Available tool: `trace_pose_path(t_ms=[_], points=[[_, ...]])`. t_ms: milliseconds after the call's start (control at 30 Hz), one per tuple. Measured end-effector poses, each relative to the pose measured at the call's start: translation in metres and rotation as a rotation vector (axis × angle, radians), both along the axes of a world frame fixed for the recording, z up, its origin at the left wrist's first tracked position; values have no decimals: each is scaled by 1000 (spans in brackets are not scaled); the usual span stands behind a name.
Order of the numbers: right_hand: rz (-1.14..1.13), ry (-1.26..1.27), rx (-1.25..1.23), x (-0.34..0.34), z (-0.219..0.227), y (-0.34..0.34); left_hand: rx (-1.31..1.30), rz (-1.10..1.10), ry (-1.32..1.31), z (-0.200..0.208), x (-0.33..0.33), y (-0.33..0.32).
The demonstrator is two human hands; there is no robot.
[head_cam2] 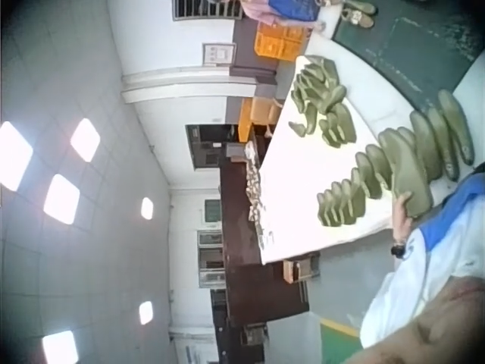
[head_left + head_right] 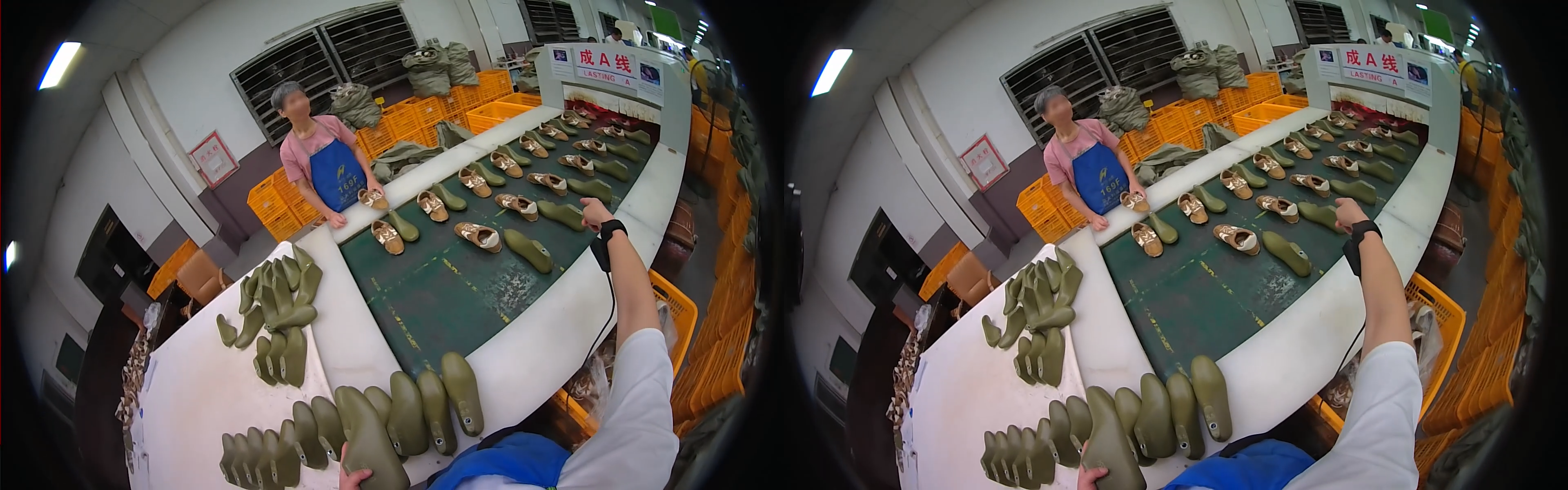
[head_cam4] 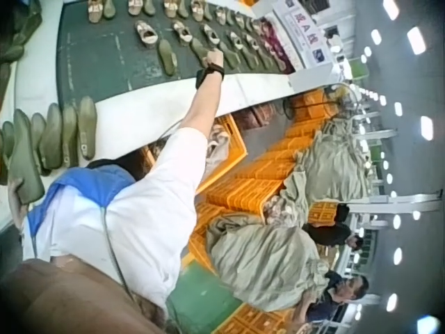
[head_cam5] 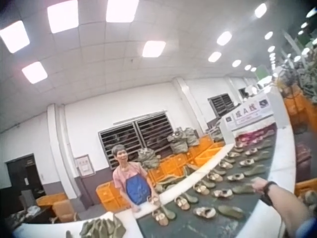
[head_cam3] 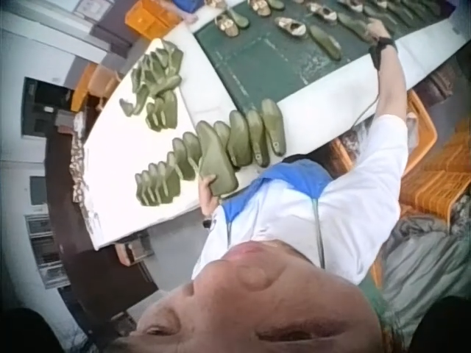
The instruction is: Organizing shoe lasts and assembling shoe components on a factory assembly line.
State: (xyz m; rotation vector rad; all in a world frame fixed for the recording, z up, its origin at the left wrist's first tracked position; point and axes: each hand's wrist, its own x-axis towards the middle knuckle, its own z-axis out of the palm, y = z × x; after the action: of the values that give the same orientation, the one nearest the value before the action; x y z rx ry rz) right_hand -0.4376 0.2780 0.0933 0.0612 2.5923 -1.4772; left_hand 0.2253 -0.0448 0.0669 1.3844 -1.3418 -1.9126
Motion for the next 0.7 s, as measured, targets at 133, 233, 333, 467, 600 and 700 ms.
trace_pose_path(t_ms=[133, 233, 333, 467, 600, 700], points=[[79, 52, 51, 12, 1, 4, -533, -410, 34, 13, -11, 9], [365, -94, 78, 22, 14, -2, 119, -52, 8, 23, -31, 10], [467, -204, 57, 19, 53, 9, 143, -71, 84, 34, -39, 13], [-8, 489, -269, -26, 146, 65, 107, -3, 28, 35, -42, 7], [-386, 996, -708, -53, 188, 122, -11, -112, -1, 20, -32, -10], [-105, 819, -432, -27, 115, 80, 52, -77, -44, 7, -19, -17]])
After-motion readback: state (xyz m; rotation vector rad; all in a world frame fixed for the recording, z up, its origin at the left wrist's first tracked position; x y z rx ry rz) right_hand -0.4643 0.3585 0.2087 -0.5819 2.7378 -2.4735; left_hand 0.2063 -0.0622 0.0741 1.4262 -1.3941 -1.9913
